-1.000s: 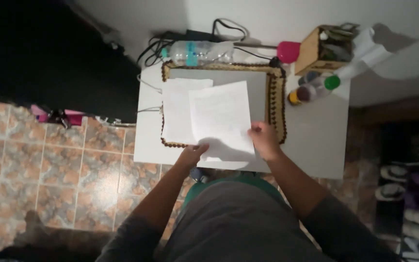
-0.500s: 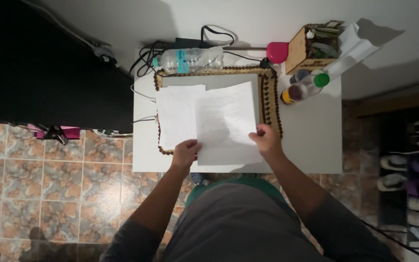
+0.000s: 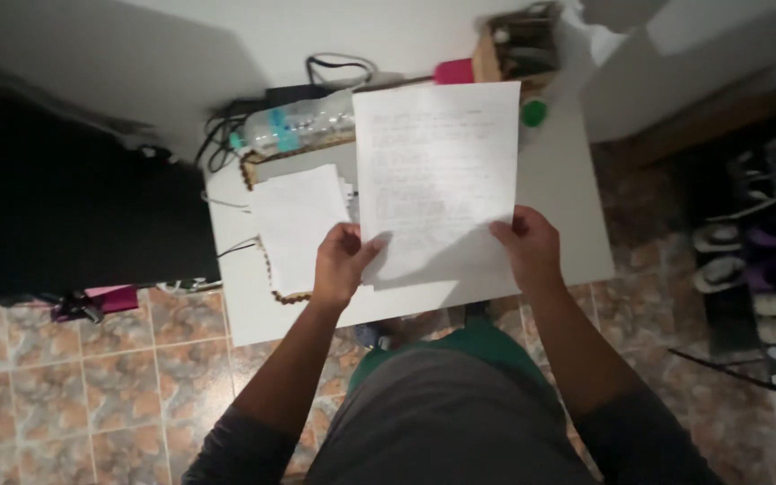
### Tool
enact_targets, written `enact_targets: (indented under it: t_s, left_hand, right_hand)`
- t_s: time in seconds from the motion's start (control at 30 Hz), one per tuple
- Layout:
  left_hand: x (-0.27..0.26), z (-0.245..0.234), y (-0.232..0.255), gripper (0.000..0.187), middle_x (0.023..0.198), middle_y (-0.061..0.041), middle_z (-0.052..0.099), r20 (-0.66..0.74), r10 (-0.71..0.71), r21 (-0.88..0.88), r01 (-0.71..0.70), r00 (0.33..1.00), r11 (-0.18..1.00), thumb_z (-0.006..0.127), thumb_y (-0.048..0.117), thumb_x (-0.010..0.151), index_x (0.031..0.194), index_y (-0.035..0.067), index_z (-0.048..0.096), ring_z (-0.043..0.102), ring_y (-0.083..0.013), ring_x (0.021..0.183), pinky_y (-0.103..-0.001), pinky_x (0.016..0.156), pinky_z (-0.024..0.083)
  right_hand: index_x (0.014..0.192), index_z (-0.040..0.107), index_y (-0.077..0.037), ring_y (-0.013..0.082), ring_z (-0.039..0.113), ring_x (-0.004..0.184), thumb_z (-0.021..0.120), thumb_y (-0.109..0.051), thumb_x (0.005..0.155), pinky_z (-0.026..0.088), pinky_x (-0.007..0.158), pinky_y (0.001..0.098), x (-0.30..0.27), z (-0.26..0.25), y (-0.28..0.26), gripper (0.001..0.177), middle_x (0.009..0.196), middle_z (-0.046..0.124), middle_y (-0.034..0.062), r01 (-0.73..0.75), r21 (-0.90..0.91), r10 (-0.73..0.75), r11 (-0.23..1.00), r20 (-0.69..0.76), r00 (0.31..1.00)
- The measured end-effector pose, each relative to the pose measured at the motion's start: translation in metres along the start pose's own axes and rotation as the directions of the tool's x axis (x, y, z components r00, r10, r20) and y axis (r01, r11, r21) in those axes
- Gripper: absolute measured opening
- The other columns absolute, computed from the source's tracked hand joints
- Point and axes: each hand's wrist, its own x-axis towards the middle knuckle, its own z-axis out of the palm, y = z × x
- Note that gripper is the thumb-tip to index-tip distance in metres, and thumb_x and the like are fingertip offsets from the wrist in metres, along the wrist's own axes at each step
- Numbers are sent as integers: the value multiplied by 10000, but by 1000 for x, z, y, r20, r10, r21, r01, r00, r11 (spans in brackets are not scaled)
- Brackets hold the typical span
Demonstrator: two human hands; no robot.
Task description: Organizing and sorting various papers and documents on a desk next to a laptop.
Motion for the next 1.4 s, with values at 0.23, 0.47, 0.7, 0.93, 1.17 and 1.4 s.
enact_targets:
  t_s: [0.23, 0.47, 0.7, 0.93, 1.17, 1.4]
  left_hand:
    - [32, 102, 27, 343, 1052, -91, 725, 50, 102, -68, -98, 994, 993, 726, 14, 897, 1198, 7, 561, 694, -173, 970, -333, 856, 597]
    - [23, 232, 9, 270, 1128, -128, 740, 196, 306, 254, -350, 932, 902, 706, 24, 975, 1239, -15, 671, 657, -166, 1030, -317, 922, 546]
    - [6, 295, -42, 368, 1183, -105, 733, -67, 142, 91, -136, 987, 986, 697, -5, 904, 1262, 10, 612, 671, -184, 1086, -316, 963, 518]
    - [15, 298, -103, 371, 1122, -121, 739, -173, -28, 340, 87, 984, 937, 775, 63, 886, 1224, -6, 638, 692, -221, 1045, -351, 922, 526]
    - [32, 297, -116, 284, 1116, -134, 757, -175, -85, 271, 131, 981, 954, 663, 116, 978, 1232, -7, 639, 713, -249, 1039, -373, 910, 561]
    - [31, 282, -125, 769, 1511, -203, 483, -216, -112, 727, 236, 970, 645, 712, 138, 872, 1536, 46, 335, 531, -332, 1346, -457, 1111, 454]
  right_hand:
    - [1123, 692, 16, 193, 684, 906, 750, -60, 915, 585, 814, 346, 11, -98, 8, 229, 1014, 721, 118, -42, -76, 45, 996, 48, 998]
    - [1294, 586, 16, 225, 637, 1105, 804, -61, 855, 529, 913, 401, 44, -192, 13, 496, 1234, 673, 121, 33, -237, -21, 971, 53, 998]
    - [1255, 723, 1, 225, 678, 1051, 757, -132, 908, 556, 892, 393, 42, -213, 25, 373, 1173, 738, 131, 45, -163, -38, 986, 45, 998]
    - [1197, 667, 47, 261, 701, 1041, 819, -108, 831, 553, 886, 402, 55, -230, 108, 425, 1138, 731, 165, -22, -186, 35, 982, 69, 997]
    - [1276, 598, 37, 280, 685, 1073, 720, -61, 878, 551, 900, 418, 72, -229, 124, 427, 1186, 702, 178, -79, -162, 81, 984, 2, 997]
    - [1274, 662, 15, 308, 735, 1066, 755, -45, 826, 570, 909, 435, 108, -233, 111, 461, 1227, 742, 204, -267, -562, 329, 783, 10, 944]
